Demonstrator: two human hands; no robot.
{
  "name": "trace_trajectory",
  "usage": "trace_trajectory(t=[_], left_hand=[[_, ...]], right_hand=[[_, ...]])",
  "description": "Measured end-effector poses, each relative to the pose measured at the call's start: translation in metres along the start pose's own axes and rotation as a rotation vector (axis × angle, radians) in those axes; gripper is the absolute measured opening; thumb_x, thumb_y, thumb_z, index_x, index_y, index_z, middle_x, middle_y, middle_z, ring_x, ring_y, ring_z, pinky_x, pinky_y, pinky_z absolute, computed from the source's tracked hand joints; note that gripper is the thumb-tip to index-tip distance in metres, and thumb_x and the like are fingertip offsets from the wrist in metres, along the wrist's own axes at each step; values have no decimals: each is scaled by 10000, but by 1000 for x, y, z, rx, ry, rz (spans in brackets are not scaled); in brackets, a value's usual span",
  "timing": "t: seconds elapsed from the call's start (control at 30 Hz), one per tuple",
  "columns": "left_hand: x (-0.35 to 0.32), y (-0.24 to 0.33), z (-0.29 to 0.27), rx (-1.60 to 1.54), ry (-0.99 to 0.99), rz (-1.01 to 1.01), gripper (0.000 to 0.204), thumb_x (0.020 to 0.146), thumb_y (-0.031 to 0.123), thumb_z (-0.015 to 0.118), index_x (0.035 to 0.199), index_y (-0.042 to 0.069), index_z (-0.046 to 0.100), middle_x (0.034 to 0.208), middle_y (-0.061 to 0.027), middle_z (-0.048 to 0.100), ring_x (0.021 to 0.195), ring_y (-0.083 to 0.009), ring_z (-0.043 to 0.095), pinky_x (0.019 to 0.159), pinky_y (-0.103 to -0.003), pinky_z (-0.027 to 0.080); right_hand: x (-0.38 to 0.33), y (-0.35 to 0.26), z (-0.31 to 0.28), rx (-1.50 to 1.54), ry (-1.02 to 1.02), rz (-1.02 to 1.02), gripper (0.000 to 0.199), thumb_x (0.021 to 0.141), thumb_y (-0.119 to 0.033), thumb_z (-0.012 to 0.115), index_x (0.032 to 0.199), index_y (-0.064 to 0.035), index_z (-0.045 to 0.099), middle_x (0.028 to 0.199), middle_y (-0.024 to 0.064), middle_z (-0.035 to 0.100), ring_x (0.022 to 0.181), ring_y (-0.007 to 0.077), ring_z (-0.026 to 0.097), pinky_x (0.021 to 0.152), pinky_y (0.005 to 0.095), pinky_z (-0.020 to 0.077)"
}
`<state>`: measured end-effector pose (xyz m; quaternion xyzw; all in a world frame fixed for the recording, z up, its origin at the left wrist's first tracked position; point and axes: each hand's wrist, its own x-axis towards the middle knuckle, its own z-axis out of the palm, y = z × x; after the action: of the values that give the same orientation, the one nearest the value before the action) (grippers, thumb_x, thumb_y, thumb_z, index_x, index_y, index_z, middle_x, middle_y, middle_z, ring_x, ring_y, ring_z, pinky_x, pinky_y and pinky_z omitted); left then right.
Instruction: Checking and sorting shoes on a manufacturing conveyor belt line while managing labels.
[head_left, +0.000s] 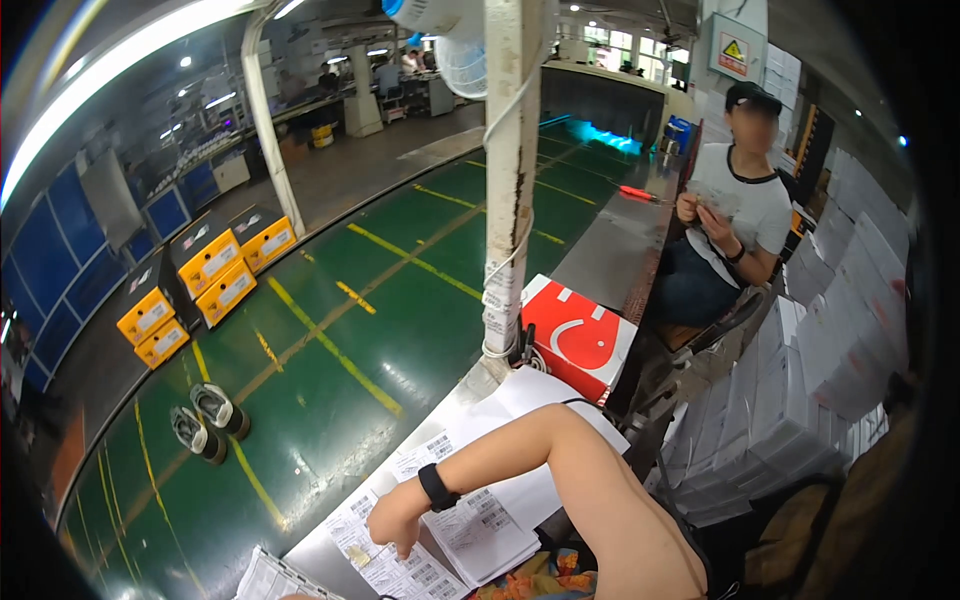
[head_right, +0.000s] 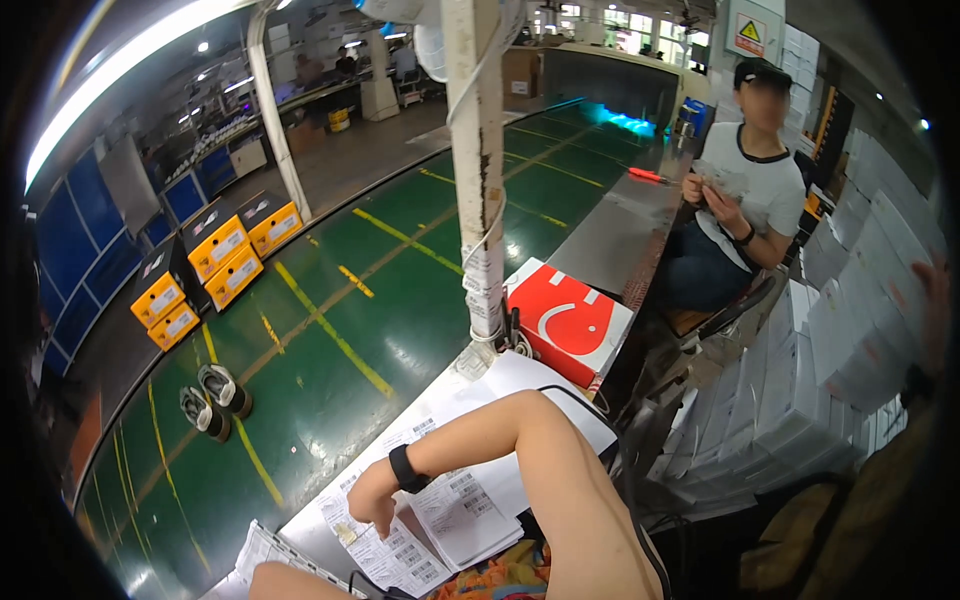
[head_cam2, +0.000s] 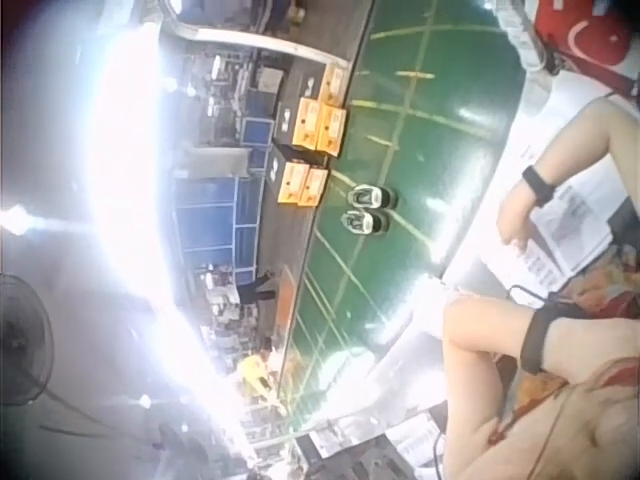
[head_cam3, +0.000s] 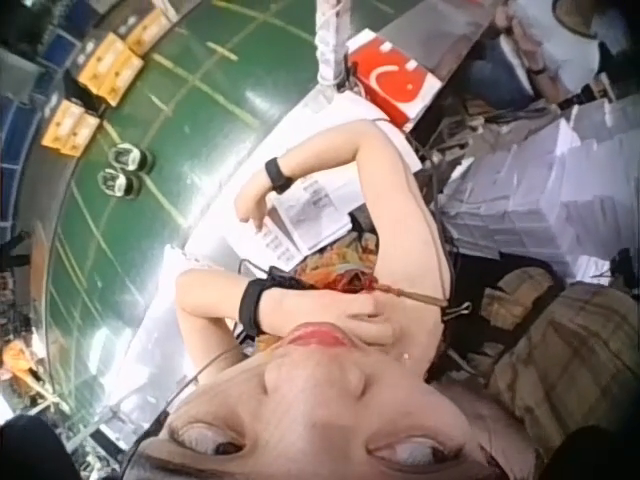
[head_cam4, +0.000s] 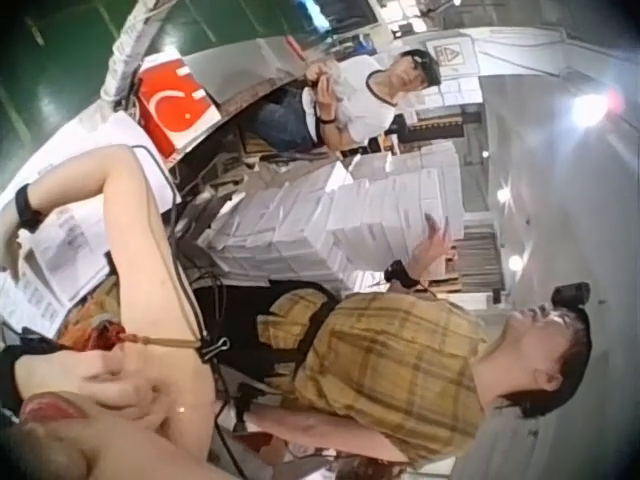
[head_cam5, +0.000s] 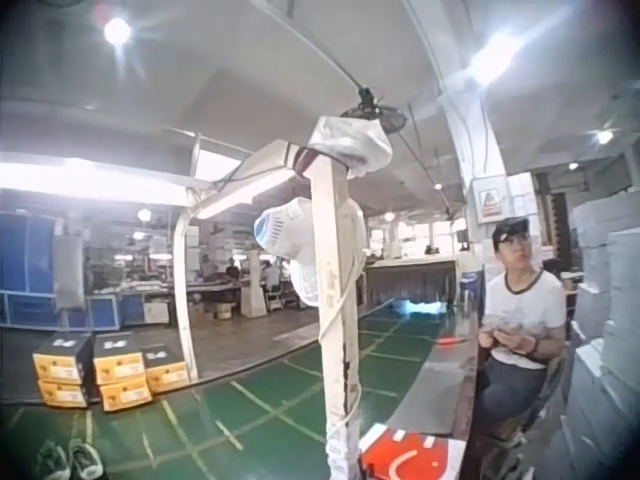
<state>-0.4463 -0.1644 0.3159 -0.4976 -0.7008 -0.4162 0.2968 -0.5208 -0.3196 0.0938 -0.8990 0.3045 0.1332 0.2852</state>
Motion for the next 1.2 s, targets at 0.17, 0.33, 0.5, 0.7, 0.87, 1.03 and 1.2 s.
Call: trace_trajectory(t=[0.17,0.33,0.5,0.7,0.87,1.03,1.2], left_hand=[[-21,12,-20,403,-191,-15,244,748,200,574,962,87,603,886,-49,559,875,-210,555,695,-336,422],[-24,10,-16,238,-197,-372,236,823,179,587,1030,68,608,910,-59,568,826,-215,580,720,-320,455],[-17,6,-4,107,43,-485,317,768,166,696,1042,50,589,900,-78,539,754,-234,555,634,-331,449],[-12,4,-8,45,29,-503,207,785,149,668,931,61,550,864,-86,513,758,-263,509,643,-367,422],[-15,7,-11,-25,16,-537,172,795,133,645,910,65,536,866,-91,514,798,-276,500,684,-370,410],[-13,12,-17,-246,-69,-639,175,820,190,639,896,77,530,877,-111,530,805,-270,494,690,-383,371],[-4,19,-11,-176,-58,-710,204,793,228,656,884,75,556,854,-93,543,838,-268,487,716,-408,345]], right_hand=[[4,12,8,40,107,-22,402,769,-411,675,758,-11,702,683,142,674,632,274,643,589,385,509],[10,6,2,38,2,-5,422,788,-427,663,795,-8,706,714,144,684,633,261,655,580,382,528],[13,3,7,66,-14,-14,419,788,-420,675,804,-3,708,708,152,676,659,273,658,611,387,524],[-4,-12,-6,113,-10,3,449,799,-420,666,848,24,705,800,203,675,766,345,638,696,445,486],[-3,-10,-2,126,1,13,438,796,-414,668,860,18,706,798,200,671,763,343,636,699,439,487],[-5,-9,4,143,6,17,432,796,-404,670,878,19,702,822,203,672,785,348,635,702,437,486],[-8,-10,6,150,37,14,435,797,-402,674,903,19,698,834,208,672,793,356,636,705,439,487]])
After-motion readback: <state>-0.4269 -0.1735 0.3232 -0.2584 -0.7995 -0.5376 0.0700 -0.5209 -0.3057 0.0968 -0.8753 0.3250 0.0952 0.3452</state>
